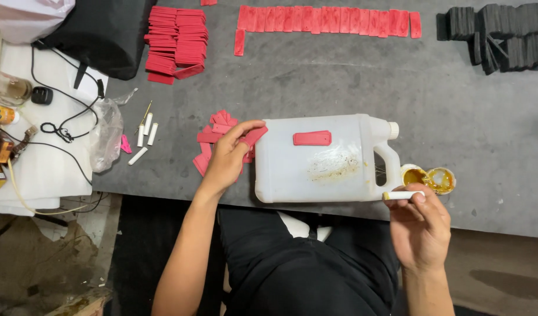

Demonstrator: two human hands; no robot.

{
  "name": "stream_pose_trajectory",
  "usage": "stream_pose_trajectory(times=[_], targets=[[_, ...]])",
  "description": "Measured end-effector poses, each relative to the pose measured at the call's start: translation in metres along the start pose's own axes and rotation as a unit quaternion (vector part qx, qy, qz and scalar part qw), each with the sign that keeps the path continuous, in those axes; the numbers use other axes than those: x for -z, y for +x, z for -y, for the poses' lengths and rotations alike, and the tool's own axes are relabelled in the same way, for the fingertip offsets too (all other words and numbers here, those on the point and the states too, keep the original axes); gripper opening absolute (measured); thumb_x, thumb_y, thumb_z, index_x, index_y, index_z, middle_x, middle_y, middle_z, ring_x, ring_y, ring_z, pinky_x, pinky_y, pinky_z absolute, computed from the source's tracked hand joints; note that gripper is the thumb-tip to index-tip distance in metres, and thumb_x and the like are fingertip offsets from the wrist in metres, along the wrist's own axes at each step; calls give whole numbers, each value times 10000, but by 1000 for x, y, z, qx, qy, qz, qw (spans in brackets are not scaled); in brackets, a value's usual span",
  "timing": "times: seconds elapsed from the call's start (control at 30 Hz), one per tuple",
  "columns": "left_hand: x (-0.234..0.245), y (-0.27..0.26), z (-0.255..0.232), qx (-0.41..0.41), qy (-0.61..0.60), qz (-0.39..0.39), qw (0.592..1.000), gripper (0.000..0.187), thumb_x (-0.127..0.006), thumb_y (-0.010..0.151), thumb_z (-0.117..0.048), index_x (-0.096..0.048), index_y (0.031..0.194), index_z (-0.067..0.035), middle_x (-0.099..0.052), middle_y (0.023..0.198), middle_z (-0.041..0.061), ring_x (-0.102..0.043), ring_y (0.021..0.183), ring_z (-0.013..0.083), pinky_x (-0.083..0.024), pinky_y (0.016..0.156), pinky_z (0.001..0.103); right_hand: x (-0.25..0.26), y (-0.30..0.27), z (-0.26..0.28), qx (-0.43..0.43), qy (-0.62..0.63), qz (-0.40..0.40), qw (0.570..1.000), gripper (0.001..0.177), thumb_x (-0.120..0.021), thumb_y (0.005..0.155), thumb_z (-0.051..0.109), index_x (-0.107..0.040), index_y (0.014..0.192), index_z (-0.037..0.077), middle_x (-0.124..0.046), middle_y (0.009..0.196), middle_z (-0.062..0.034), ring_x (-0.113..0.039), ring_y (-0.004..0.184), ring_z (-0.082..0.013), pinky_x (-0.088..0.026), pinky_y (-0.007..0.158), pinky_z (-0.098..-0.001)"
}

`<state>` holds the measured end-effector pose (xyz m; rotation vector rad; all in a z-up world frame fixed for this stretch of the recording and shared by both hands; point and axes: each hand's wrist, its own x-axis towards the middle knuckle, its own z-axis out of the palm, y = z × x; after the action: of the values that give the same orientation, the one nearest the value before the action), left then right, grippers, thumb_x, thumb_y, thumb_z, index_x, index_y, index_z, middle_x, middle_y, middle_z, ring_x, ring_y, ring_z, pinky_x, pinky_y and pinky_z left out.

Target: Applying glue to small leather strips using a manual applicator stick on a workshop table

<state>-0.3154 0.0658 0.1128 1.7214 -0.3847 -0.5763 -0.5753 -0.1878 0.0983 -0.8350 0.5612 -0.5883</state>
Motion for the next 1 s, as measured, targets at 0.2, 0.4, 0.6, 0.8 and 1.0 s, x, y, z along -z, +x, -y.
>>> stream_pose_trajectory(times=[0.2, 0.4, 0.6, 0.8, 1.0], targets=[[-27, 10, -12, -62, 85, -5, 994, 408, -449, 892, -87, -704, 1211, -102, -704, 1278, 47, -628, 1243, 183, -462, 1057, 302, 8, -5, 2, 2, -7, -9, 1000, 172, -664, 979, 152, -697, 1030, -10, -585, 760, -71, -582, 793, -180, -502, 833, -331], [-67, 19, -10, -262, 193, 74, 943, 287, -552, 995, -81, -641, 1267, -64, -645, 1210, 81, -576, 1162, 262, -447, 1044, 385, 15, -7, -2, 7, 15, -17, 1000, 152, -659, 970, 130, -698, 1001, -14, -568, 756, -75, -558, 799, -169, -462, 809, -322], [-87, 37, -10, -464, 465, 43, 753, 290, -583, 964, 60, -618, 1211, -88, -654, 1107, -18, -554, 932, 235, -427, 709, 364, 17, -10, 2, 21, 13, -32, 999, 156, -661, 965, 123, -691, 987, -28, -581, 775, -87, -562, 798, -166, -487, 802, -322], [-86, 39, 6, -423, 480, 65, 766, 442, -751, 937, -99, -580, 1345, -96, -589, 1424, 105, -577, 1227, 304, -523, 947, 436, 24, -10, 5, 29, 1, -33, 999, 163, -652, 972, 142, -702, 1008, -8, -579, 776, -77, -565, 814, -179, -489, 811, -325], [-62, 27, -9, -261, 273, 118, 918, 474, -583, 1024, -205, -480, 1460, -50, -542, 1493, 196, -480, 1420, 317, -374, 1184, 459, 21, -10, 4, 20, 19, -38, 999, 144, -662, 962, 128, -708, 999, -4, -592, 760, -79, -570, 793, -168, -488, 804, -321]])
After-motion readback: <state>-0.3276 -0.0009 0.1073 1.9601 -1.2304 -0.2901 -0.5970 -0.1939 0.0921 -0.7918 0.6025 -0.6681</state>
